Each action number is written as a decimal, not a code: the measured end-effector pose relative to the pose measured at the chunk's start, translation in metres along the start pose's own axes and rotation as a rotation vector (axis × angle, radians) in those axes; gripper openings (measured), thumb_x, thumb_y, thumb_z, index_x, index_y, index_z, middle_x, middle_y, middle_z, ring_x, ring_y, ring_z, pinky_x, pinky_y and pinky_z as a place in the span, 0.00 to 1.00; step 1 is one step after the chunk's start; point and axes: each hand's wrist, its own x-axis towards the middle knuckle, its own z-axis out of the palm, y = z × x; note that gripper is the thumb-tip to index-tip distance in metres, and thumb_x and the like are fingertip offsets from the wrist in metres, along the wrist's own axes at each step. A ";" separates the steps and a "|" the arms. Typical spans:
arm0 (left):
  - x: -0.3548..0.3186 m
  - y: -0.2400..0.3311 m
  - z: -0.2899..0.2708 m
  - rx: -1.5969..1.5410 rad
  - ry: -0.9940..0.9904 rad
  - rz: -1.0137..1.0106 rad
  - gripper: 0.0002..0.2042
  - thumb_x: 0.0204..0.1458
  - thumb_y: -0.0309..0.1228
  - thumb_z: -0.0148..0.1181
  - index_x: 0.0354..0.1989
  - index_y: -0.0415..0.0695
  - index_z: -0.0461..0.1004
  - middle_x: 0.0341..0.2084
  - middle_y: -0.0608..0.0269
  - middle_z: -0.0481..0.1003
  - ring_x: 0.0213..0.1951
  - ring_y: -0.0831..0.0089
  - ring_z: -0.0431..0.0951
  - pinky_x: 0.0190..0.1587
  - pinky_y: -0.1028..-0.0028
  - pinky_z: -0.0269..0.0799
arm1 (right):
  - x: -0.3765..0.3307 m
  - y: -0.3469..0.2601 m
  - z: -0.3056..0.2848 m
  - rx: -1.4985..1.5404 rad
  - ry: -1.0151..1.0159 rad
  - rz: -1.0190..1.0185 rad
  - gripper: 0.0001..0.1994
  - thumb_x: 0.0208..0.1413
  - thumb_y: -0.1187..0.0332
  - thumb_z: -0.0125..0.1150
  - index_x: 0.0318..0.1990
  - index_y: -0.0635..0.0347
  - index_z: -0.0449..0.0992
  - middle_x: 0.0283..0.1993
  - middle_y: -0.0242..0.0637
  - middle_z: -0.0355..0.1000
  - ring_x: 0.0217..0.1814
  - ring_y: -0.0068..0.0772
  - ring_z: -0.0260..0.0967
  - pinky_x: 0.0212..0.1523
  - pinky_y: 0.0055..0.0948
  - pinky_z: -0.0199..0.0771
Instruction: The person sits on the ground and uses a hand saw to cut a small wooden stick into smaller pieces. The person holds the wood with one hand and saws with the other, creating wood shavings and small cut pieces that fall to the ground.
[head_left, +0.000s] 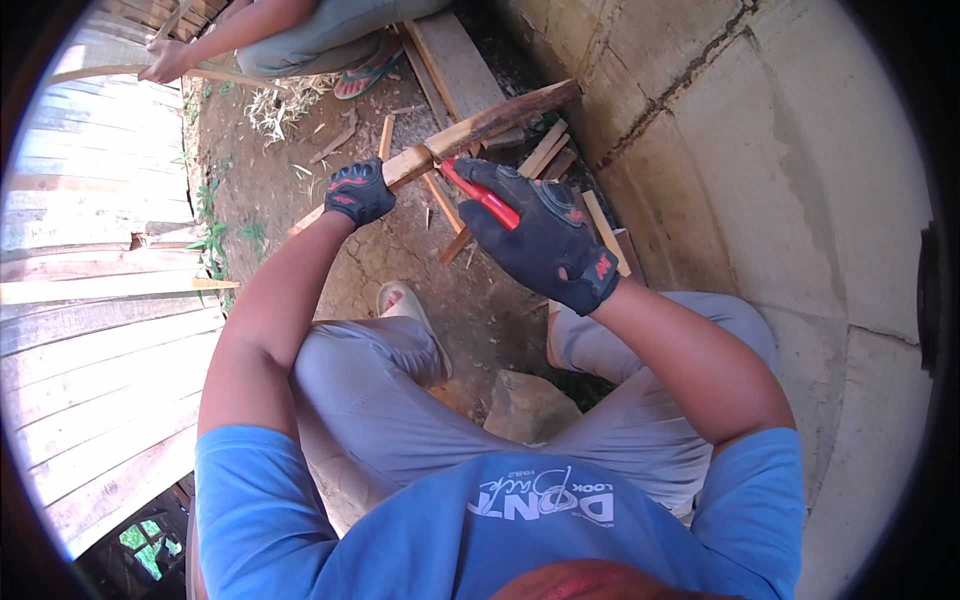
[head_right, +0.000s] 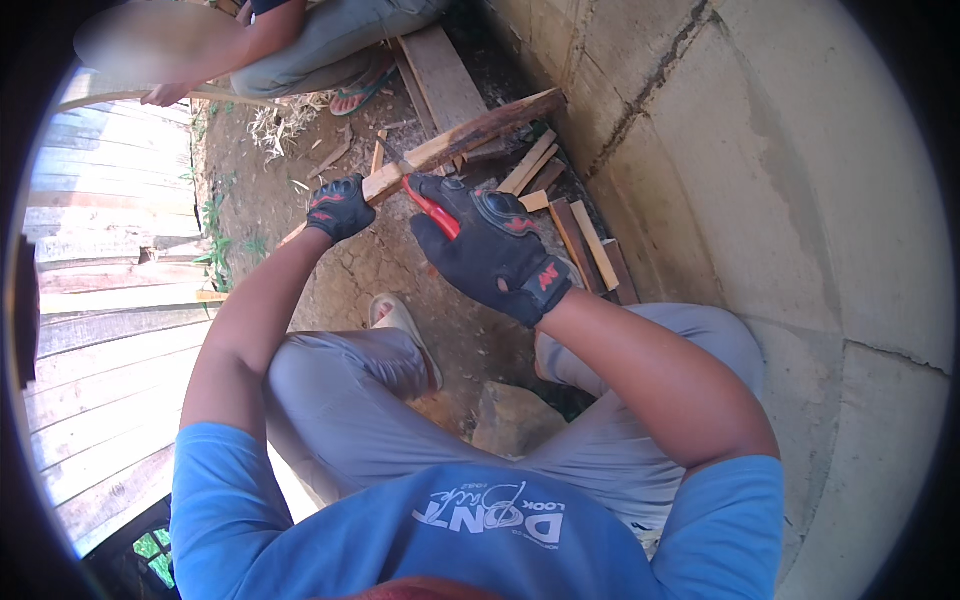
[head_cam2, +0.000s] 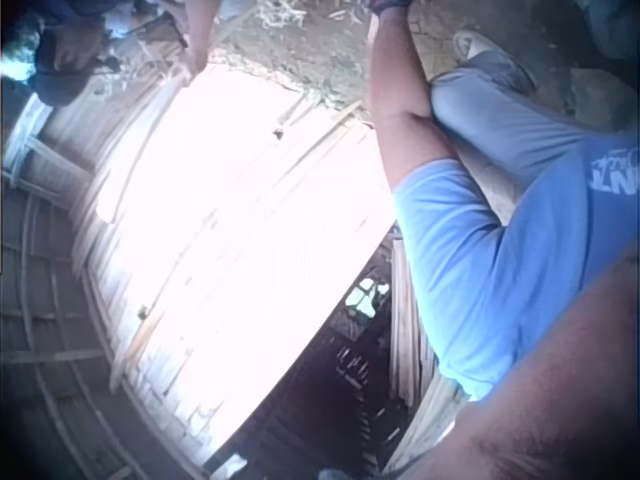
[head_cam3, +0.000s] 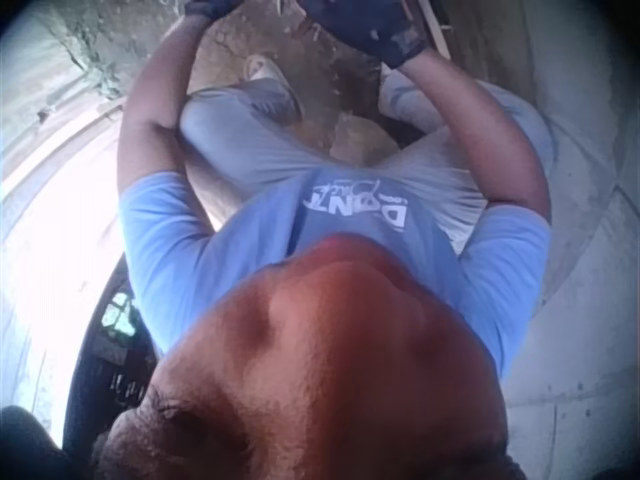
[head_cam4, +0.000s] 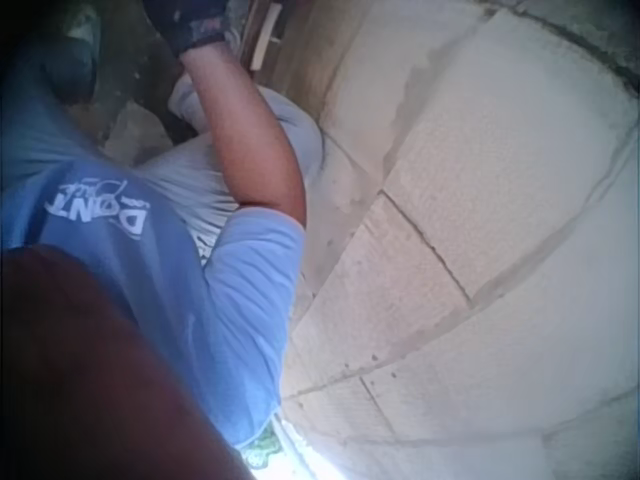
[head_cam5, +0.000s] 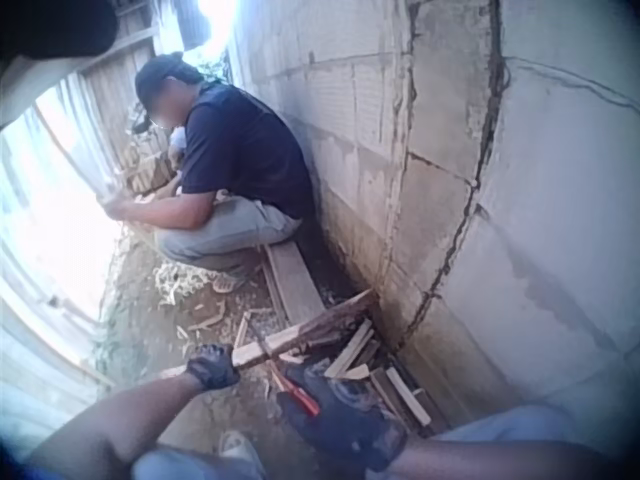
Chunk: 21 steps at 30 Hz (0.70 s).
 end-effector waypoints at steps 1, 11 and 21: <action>-0.002 0.002 0.001 -0.003 0.010 -0.005 0.21 0.52 0.40 0.61 0.51 0.43 0.79 0.47 0.41 0.83 0.51 0.44 0.84 0.56 0.51 0.78 | 0.000 0.000 0.000 0.012 0.001 0.001 0.22 0.68 0.60 0.63 0.66 0.57 0.77 0.62 0.48 0.78 0.62 0.52 0.78 0.64 0.42 0.77; -0.007 -0.001 0.013 -0.011 0.091 0.017 0.19 0.51 0.40 0.61 0.50 0.46 0.79 0.45 0.45 0.83 0.49 0.44 0.84 0.53 0.48 0.78 | 0.001 -0.003 -0.005 0.054 0.004 0.053 0.20 0.68 0.60 0.61 0.63 0.60 0.78 0.61 0.50 0.79 0.61 0.53 0.78 0.62 0.44 0.77; -0.006 0.002 0.017 -0.052 0.128 0.029 0.18 0.52 0.39 0.61 0.49 0.44 0.78 0.45 0.45 0.83 0.49 0.46 0.84 0.52 0.50 0.80 | -0.010 0.001 0.003 0.174 0.141 0.193 0.21 0.69 0.61 0.62 0.65 0.61 0.78 0.62 0.51 0.79 0.65 0.51 0.78 0.66 0.39 0.74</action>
